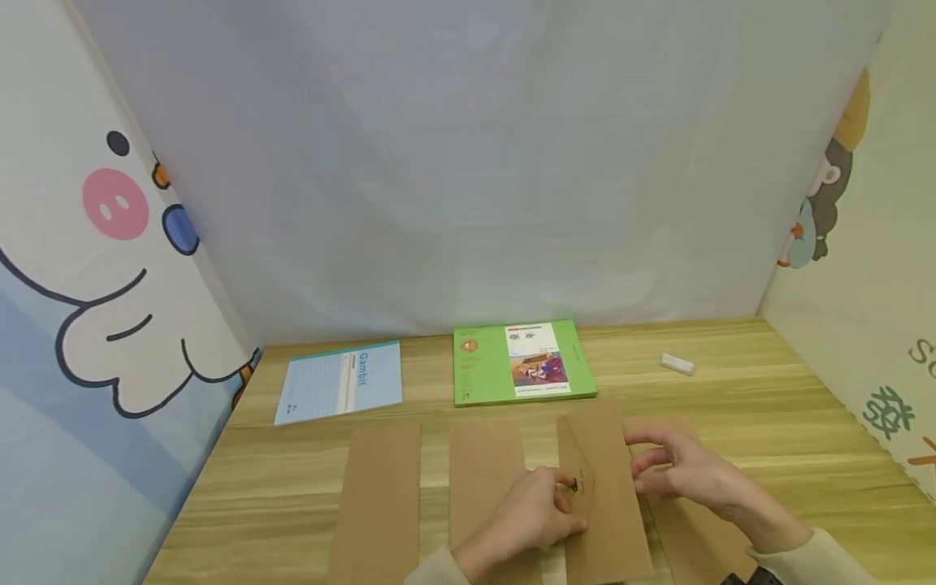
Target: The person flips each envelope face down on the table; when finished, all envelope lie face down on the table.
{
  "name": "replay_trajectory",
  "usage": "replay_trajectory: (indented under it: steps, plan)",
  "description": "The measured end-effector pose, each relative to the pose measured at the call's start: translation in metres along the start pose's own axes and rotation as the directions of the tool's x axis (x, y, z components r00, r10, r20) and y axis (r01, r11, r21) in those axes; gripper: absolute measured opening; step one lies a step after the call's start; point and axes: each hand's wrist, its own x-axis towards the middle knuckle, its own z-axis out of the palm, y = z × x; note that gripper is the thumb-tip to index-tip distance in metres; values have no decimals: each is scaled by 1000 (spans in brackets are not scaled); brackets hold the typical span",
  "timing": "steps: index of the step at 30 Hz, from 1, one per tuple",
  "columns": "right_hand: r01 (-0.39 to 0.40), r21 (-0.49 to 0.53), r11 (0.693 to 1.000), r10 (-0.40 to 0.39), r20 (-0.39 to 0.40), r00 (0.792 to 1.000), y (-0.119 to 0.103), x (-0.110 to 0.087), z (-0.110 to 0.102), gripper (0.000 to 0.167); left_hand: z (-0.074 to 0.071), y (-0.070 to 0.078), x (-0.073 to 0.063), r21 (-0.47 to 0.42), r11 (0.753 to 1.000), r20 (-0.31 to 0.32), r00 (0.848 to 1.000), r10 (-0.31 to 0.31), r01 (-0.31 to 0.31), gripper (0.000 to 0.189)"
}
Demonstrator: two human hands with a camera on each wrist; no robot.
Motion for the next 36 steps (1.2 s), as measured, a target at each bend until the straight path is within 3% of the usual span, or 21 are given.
replay_trajectory:
  steps: [8,19,29,36]
  plan:
    - [5,-30,1000,-5,4,1000,-1,0,2,68,0,3,1,-77,997,0,1000,21,-21,48]
    - [10,-15,1000,-9,54,999,7,2,4,67,-1,7,0,-109,993,14,999,51,-50,50]
    - [2,15,1000,-3,74,997,13,6,7,73,-3,11,-3,-250,963,67,990,125,-105,46]
    - [4,30,1000,-6,86,996,15,8,11,76,-4,11,-5,-316,941,56,987,149,-124,42]
